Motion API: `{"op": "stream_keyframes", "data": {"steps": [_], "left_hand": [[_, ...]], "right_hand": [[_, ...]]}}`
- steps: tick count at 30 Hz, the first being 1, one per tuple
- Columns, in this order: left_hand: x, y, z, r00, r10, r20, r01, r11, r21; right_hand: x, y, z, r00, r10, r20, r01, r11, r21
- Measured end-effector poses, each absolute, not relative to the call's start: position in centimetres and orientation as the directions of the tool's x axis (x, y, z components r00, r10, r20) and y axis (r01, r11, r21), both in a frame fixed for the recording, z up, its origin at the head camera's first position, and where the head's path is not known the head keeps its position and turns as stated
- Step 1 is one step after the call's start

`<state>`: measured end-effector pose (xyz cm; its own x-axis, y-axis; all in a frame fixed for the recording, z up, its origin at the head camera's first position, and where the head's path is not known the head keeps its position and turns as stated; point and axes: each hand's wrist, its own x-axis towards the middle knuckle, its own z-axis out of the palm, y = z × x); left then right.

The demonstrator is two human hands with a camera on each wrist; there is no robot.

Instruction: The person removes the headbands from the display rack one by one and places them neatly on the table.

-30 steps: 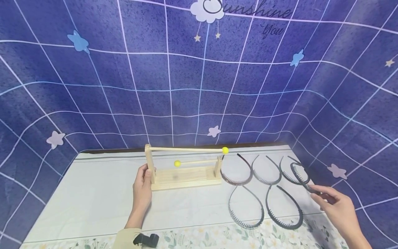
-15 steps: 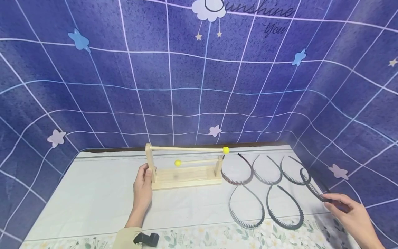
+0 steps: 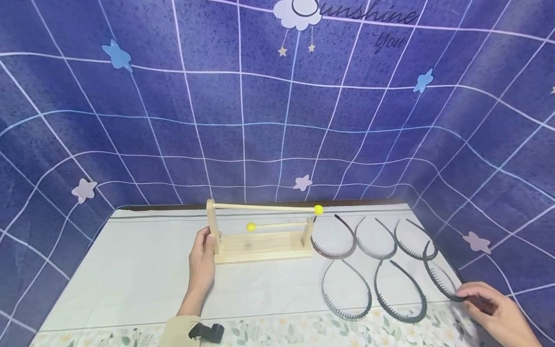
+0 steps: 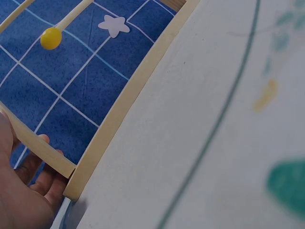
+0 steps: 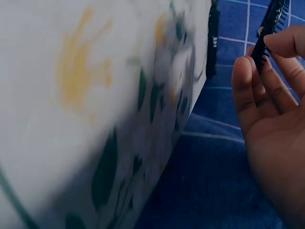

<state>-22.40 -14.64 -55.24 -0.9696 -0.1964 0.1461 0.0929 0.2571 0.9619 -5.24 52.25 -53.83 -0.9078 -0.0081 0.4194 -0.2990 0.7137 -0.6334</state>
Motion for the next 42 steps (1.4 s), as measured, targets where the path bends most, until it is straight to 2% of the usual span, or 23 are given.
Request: {"op": "stream_keyframes", "data": {"steps": [9,13,21,37,42], "left_hand": [[-22.5,-14.6,-55.2,-0.972,-0.184,0.146,0.095,0.259,0.961],[-22.5,-14.6,-55.1,-0.972,-0.184,0.142,0.092,0.256,0.962],[-22.5,-14.6,-55.0,-0.972,-0.185,0.147,0.096,0.259,0.961],[-22.4,-14.6,-55.1,-0.968,-0.198,0.152,0.095,0.268,0.959],[-22.4,-14.5,-55.1,-0.968,-0.199,0.154,0.097,0.268,0.958]], "right_hand": [[-4.8,53.5,-54.6,-0.863,-0.125,0.490,-0.409,0.743,-0.530],[-4.4,53.8,-54.9,-0.871,-0.133,0.473,-0.395,0.762,-0.513],[-3.9,54.1,-55.3,-0.930,-0.038,0.365,-0.224,0.847,-0.482],[-3.7,54.6,-56.0,-0.934,-0.038,0.355,-0.219,0.845,-0.487],[-3.9,54.7,-56.2,-0.911,-0.088,0.402,-0.285,0.841,-0.461]]}}
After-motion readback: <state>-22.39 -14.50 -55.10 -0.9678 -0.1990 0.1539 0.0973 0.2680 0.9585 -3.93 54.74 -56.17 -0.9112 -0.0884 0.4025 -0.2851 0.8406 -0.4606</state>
